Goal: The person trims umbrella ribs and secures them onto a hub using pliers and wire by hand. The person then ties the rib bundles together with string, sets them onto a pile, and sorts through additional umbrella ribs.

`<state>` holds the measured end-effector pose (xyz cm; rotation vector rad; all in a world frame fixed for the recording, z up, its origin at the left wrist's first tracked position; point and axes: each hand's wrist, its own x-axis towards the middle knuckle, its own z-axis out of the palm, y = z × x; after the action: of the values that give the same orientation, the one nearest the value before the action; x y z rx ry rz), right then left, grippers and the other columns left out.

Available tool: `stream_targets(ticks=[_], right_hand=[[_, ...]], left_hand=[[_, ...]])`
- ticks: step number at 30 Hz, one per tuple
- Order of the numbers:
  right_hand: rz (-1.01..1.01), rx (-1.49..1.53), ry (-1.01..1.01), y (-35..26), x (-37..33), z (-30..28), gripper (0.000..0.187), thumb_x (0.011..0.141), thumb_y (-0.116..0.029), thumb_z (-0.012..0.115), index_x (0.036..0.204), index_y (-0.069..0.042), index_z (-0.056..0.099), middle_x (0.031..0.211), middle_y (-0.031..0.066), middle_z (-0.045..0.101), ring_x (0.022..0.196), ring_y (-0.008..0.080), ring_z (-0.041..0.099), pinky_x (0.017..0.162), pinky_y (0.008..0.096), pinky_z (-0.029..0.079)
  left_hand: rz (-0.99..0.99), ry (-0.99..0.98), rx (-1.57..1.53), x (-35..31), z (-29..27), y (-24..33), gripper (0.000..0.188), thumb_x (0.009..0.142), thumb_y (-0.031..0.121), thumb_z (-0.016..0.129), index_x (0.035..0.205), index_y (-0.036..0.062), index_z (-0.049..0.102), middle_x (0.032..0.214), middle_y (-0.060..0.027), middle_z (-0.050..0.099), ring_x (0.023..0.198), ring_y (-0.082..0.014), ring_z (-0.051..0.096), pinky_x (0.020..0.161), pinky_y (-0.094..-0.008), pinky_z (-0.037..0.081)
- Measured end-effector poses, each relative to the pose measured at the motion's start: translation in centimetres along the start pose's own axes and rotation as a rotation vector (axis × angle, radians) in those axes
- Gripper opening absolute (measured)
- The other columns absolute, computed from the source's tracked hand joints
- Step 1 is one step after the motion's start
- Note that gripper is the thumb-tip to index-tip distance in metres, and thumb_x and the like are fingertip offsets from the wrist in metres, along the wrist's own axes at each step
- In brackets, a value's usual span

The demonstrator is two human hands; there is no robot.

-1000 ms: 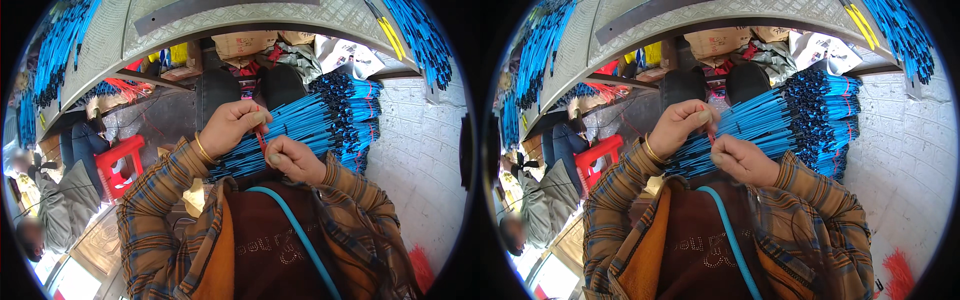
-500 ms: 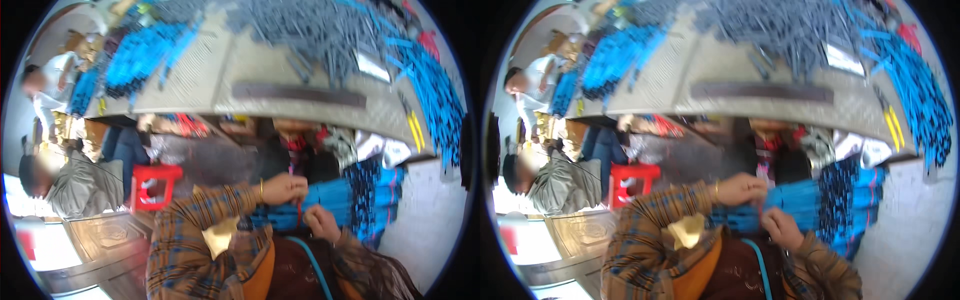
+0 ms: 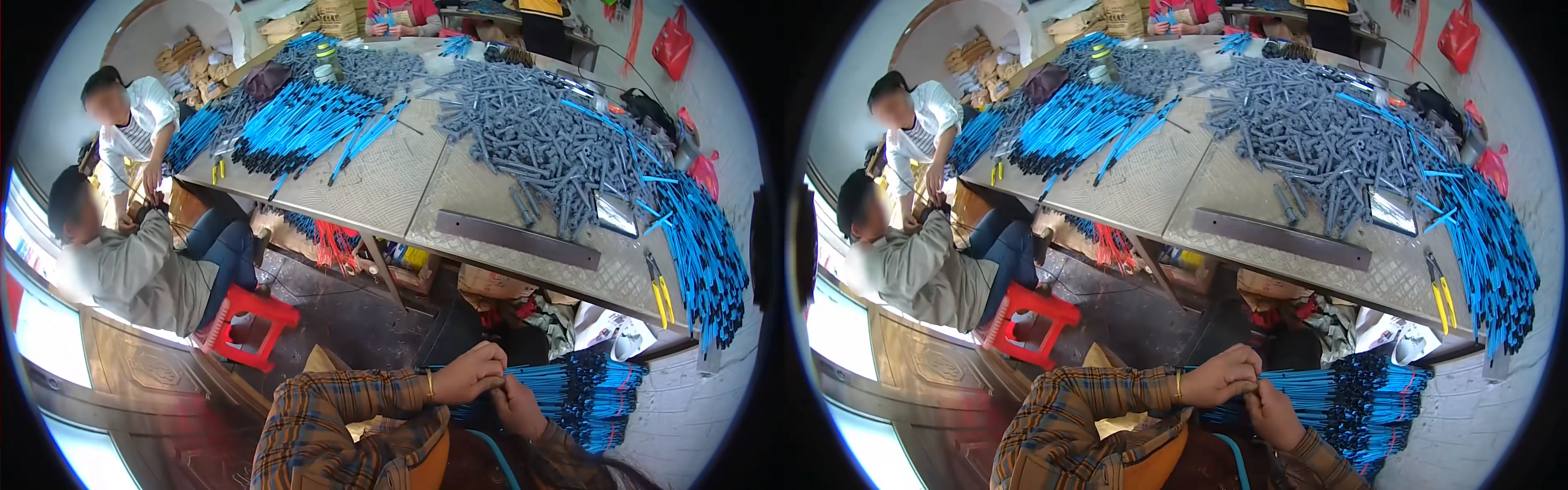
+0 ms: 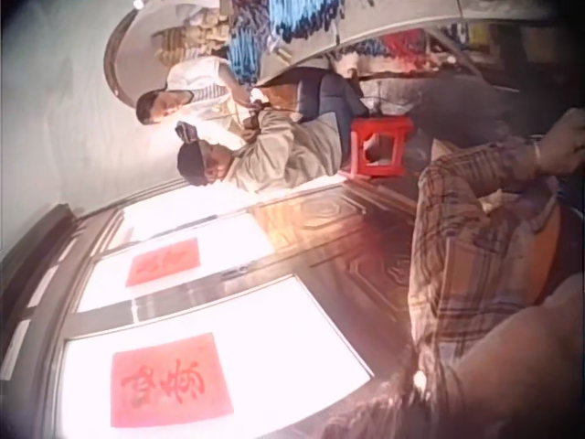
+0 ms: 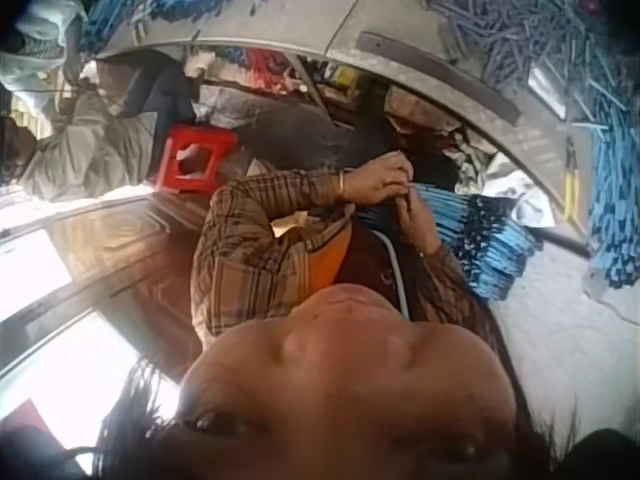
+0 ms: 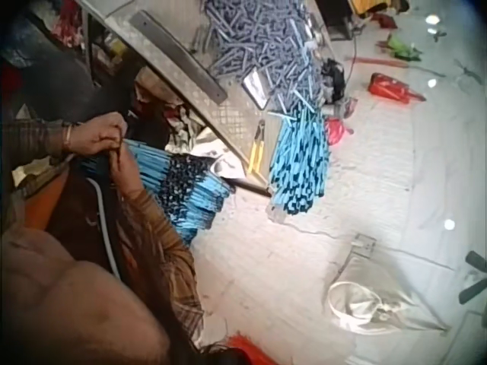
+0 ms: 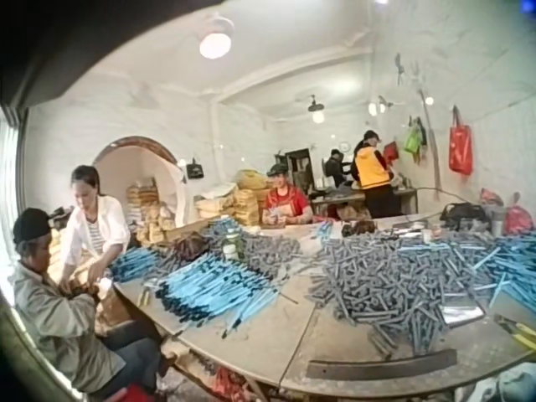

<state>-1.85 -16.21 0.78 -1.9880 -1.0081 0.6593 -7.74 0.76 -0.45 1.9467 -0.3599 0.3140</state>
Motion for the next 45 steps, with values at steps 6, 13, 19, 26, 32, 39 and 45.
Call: stream_targets(ticks=[6, 13, 19, 26, 32, 39, 45], right_hand=[[-0.134, -0.142, 0.029, 0.7, 0.2, 1.0, 0.014, 0.083, -0.013, 0.053, 0.092, -0.003, 0.049, 0.073, 0.0206, 0.056, 0.067, 0.0406, 0.055, 0.053, 0.0415, 0.042], [-0.089, 0.004, 0.076, 2.0, -0.9, 1.2, 0.014, 0.086, -0.017, 0.051, 0.088, -0.003, 0.053, 0.071, 0.0169, 0.056, 0.060, 0.0302, 0.056, 0.051, 0.0356, 0.041], [-0.082, 0.001, 0.164, 4.4, -2.1, 1.9, 0.020, 0.088, -0.023, 0.050, 0.093, -0.005, 0.056, 0.075, 0.0070, 0.059, 0.064, 0.0099, 0.051, 0.057, 0.0273, 0.040], [0.209, 0.363, 0.118, 2.6, -2.4, 1.5, 0.020, 0.089, -0.026, 0.051, 0.081, -0.008, 0.052, 0.064, 0.0002, 0.050, 0.054, 0.0065, 0.043, 0.049, 0.0223, 0.033], [0.450, 0.720, 0.194, 1.5, -1.6, 1.5, 0.020, 0.090, -0.027, 0.050, 0.079, -0.012, 0.048, 0.055, -0.0042, 0.043, 0.044, 0.0035, 0.038, 0.041, 0.0186, 0.029], [0.533, 1.100, 0.158, 3.5, -1.9, 1.3, 0.018, 0.090, -0.034, 0.046, 0.083, -0.017, 0.045, 0.057, -0.0059, 0.041, 0.043, 0.0065, 0.038, 0.036, 0.0199, 0.029], [0.593, 1.099, 0.202, 2.7, -1.5, 1.3, 0.021, 0.092, -0.032, 0.044, 0.078, -0.017, 0.044, 0.052, -0.0056, 0.035, 0.040, 0.0055, 0.034, 0.035, 0.0200, 0.026]], left_hand=[[0.151, 0.119, 0.121, -0.5, 0.6, 0.3, 0.008, 0.080, 0.011, 0.057, 0.076, 0.0037, 0.054, 0.092, -0.0097, 0.048, 0.093, -0.0285, 0.046, 0.082, -0.0363, 0.038], [-0.102, -0.055, -0.208, -0.7, 0.4, -0.7, 0.023, 0.082, 0.019, 0.057, 0.094, 0.0021, 0.048, 0.085, -0.0111, 0.055, 0.082, -0.0263, 0.053, 0.072, -0.0345, 0.042], [-0.282, -0.551, -0.236, 0.6, -0.8, 0.9, 0.050, 0.079, 0.023, 0.061, 0.110, 0.0008, 0.029, 0.075, -0.0118, 0.060, 0.066, -0.0253, 0.057, 0.060, -0.0330, 0.043], [-0.258, -0.439, -0.282, 0.0, -0.2, -0.6, 0.042, 0.071, 0.017, 0.064, 0.101, 0.0034, 0.038, 0.073, -0.0087, 0.060, 0.068, -0.0250, 0.059, 0.057, -0.0339, 0.043], [-0.151, -0.377, -0.071, -0.2, 0.8, -0.7, 0.034, 0.067, 0.015, 0.064, 0.093, 0.0063, 0.045, 0.073, -0.0098, 0.059, 0.068, -0.0292, 0.058, 0.057, -0.0362, 0.043], [0.172, -0.291, 0.199, -0.9, 2.3, -1.6, 0.023, 0.064, 0.015, 0.065, 0.081, 0.0076, 0.051, 0.069, -0.0087, 0.056, 0.069, -0.0285, 0.056, 0.058, -0.0385, 0.045], [0.266, -0.226, 0.395, -1.4, 3.6, -1.7, 0.018, 0.065, 0.017, 0.063, 0.076, 0.0064, 0.053, 0.066, -0.0063, 0.055, 0.067, -0.0263, 0.055, 0.057, -0.0360, 0.046]])
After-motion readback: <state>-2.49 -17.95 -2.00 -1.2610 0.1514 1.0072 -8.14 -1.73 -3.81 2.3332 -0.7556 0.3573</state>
